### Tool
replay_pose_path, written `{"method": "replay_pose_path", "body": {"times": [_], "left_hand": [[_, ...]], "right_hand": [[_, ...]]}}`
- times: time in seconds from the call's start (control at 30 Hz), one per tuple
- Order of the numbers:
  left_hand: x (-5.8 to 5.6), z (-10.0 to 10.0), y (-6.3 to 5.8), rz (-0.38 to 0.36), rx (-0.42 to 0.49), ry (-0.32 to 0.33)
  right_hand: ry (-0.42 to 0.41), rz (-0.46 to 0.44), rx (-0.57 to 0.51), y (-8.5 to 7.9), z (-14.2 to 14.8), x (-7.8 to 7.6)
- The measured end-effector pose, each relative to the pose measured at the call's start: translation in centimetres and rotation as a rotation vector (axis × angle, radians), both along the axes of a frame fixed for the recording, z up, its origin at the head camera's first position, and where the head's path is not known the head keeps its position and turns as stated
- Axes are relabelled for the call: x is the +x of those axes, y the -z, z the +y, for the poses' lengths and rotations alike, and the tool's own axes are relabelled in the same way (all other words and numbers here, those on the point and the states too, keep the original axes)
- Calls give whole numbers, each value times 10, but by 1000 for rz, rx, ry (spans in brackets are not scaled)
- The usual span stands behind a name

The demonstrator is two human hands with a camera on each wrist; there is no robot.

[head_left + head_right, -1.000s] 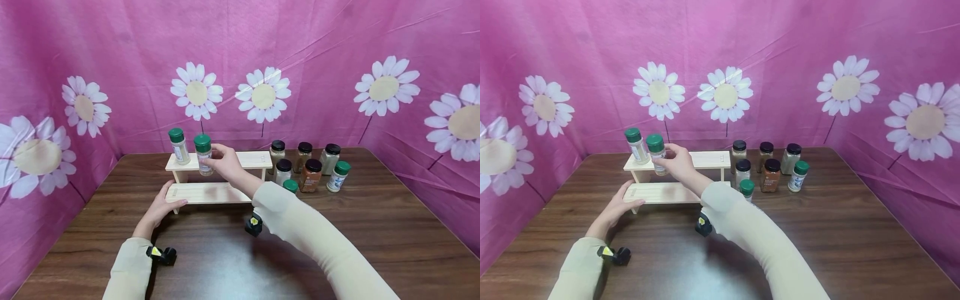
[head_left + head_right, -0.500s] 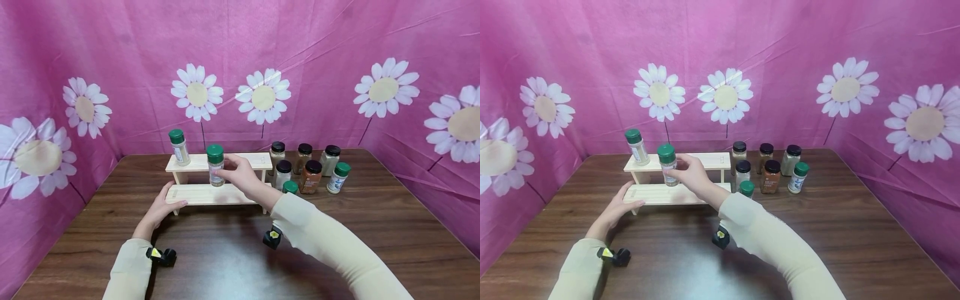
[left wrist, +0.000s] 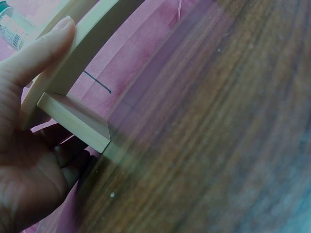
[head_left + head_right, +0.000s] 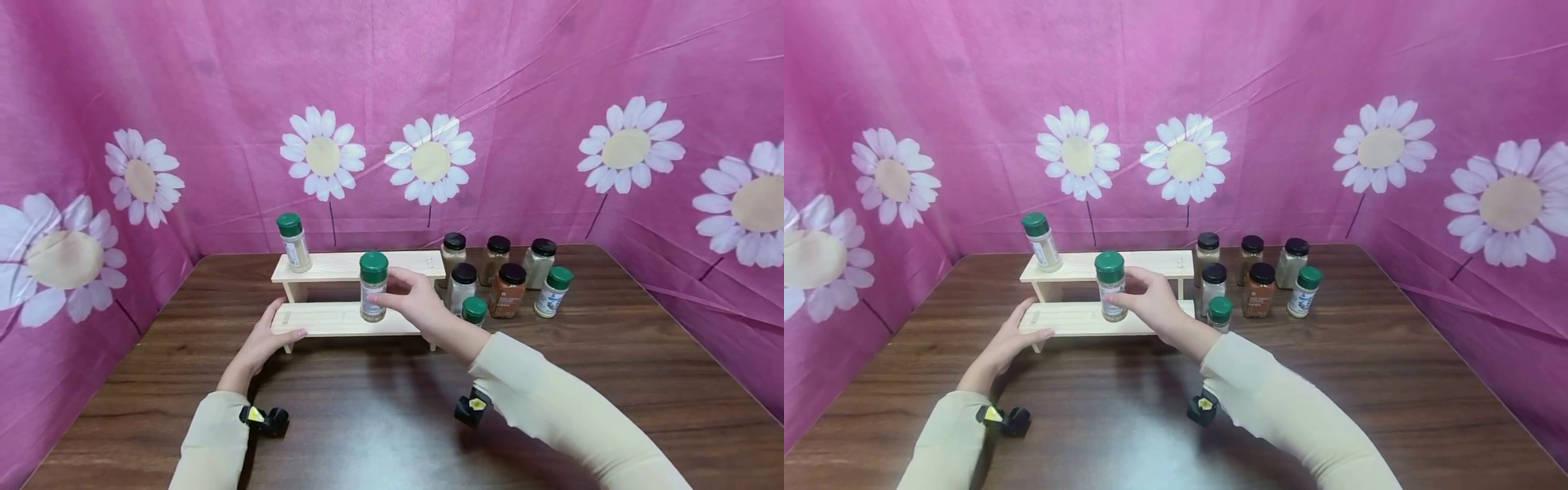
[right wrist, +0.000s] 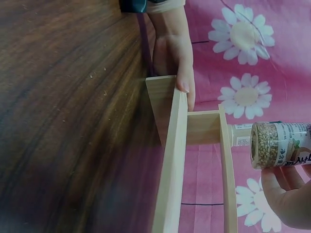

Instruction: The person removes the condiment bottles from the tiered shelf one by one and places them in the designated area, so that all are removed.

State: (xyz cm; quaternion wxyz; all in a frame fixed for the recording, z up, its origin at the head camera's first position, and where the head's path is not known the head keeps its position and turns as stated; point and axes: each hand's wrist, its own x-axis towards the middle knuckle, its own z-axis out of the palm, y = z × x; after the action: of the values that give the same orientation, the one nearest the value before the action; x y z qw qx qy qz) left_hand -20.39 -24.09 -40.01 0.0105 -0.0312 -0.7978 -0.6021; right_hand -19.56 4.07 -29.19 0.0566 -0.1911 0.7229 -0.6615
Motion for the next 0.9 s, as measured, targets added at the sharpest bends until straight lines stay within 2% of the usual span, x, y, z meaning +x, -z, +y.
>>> {"method": "replay_pose_path", "body": {"times": [0.43,0.6,0.9], "left_hand": [[1,2,0,-10,15,0],[2,2,-1,3,21,2],[2,2,-2,1,21,2]], "right_hand": [[-13,-32,9,8,27,15],[-23,-13,0,12,39,18],[13,-23,19,19,61,28]]}}
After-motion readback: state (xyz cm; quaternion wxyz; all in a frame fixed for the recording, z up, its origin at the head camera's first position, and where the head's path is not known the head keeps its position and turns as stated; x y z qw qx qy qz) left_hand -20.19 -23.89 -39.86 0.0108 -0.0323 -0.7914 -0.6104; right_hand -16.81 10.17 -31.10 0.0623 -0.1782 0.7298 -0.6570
